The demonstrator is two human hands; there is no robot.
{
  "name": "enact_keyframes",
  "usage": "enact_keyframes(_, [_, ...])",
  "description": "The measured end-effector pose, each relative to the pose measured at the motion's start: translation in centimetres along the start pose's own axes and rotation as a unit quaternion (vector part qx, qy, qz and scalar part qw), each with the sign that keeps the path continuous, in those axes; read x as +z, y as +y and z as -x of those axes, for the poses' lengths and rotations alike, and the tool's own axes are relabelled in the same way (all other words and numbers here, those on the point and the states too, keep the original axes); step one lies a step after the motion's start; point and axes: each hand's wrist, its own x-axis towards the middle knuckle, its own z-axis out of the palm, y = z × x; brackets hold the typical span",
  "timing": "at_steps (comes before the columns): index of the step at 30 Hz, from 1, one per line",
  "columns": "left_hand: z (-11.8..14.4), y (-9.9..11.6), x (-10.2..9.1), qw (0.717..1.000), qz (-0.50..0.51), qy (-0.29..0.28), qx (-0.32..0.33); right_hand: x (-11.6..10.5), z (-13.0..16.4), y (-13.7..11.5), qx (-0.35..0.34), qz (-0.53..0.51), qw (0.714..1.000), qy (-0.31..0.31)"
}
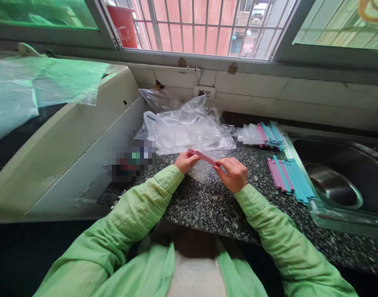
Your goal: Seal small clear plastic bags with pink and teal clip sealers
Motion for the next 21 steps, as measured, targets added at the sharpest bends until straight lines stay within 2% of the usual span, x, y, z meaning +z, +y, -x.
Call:
enact_keyframes(8, [-0.11, -0.15, 0.03, 1.0, 0.015, -0.008, 0.008, 0.13, 0.15, 0.1, -0.001, 0.007, 1.0, -0.01])
enact_keyframes(21, [-0.2, -0.18, -0.11, 1.0, -0.009, -0.013, 0.012, 0.46, -0.06, -0.1, 0.01, -0.058, 0.998, -0.018])
